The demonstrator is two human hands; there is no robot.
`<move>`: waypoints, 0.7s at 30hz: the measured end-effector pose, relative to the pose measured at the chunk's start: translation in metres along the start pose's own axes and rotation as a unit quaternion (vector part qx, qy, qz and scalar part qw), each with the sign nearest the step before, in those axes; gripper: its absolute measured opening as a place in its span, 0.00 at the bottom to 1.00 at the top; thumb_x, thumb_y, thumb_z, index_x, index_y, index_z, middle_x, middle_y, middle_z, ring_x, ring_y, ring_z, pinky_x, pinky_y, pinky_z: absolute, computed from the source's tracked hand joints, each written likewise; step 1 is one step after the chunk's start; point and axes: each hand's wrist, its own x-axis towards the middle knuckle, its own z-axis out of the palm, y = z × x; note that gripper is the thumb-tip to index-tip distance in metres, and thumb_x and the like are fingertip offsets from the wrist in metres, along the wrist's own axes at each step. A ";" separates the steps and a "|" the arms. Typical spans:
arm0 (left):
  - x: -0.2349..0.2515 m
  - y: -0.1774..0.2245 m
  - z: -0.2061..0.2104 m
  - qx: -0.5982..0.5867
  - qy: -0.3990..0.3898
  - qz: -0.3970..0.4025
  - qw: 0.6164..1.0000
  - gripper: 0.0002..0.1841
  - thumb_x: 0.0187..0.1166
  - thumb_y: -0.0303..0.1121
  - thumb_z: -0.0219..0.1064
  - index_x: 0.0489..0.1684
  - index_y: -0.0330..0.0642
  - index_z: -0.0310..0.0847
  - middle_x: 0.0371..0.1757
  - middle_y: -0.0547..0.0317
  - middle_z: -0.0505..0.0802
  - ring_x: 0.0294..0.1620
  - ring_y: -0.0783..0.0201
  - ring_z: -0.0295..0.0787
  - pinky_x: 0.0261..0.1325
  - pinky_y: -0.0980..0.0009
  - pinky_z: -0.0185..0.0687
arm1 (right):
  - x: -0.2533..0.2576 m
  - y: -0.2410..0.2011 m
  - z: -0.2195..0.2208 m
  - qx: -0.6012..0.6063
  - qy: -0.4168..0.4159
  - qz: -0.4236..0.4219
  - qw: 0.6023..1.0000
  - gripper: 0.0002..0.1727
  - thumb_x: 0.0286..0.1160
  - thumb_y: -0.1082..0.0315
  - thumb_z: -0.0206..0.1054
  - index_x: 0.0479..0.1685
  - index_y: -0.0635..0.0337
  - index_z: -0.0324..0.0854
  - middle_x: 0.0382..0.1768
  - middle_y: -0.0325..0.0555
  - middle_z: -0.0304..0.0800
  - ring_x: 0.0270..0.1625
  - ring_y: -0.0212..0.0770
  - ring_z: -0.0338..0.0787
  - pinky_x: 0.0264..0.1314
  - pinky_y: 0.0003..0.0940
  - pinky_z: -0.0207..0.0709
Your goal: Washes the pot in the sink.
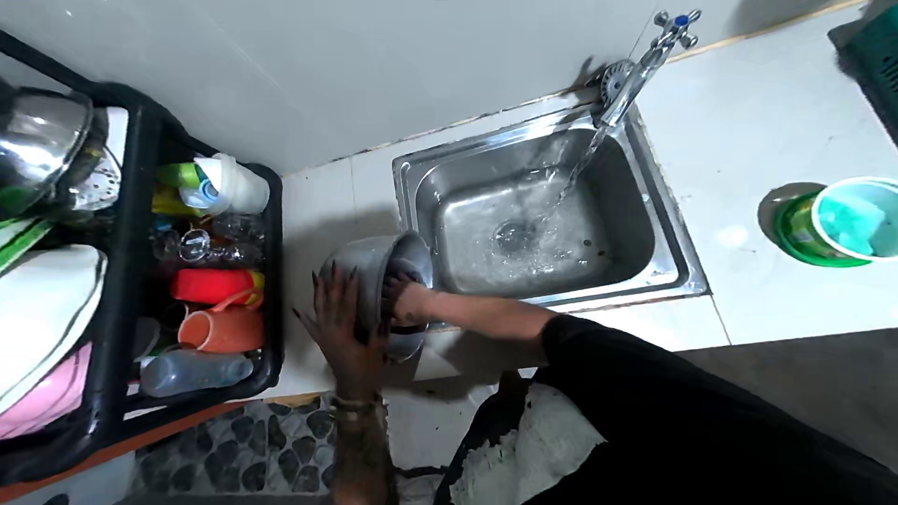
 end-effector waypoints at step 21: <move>0.045 0.009 -0.007 0.059 -0.095 0.002 0.994 0.32 0.76 0.50 0.58 0.80 0.45 0.78 0.82 0.49 0.80 0.88 0.38 0.64 0.84 0.29 0.48 | 0.002 0.004 -0.014 -0.085 0.051 -0.006 0.995 0.21 0.79 0.71 0.66 0.71 0.58 0.84 0.73 0.60 0.83 0.80 0.65 0.75 0.81 0.69 0.59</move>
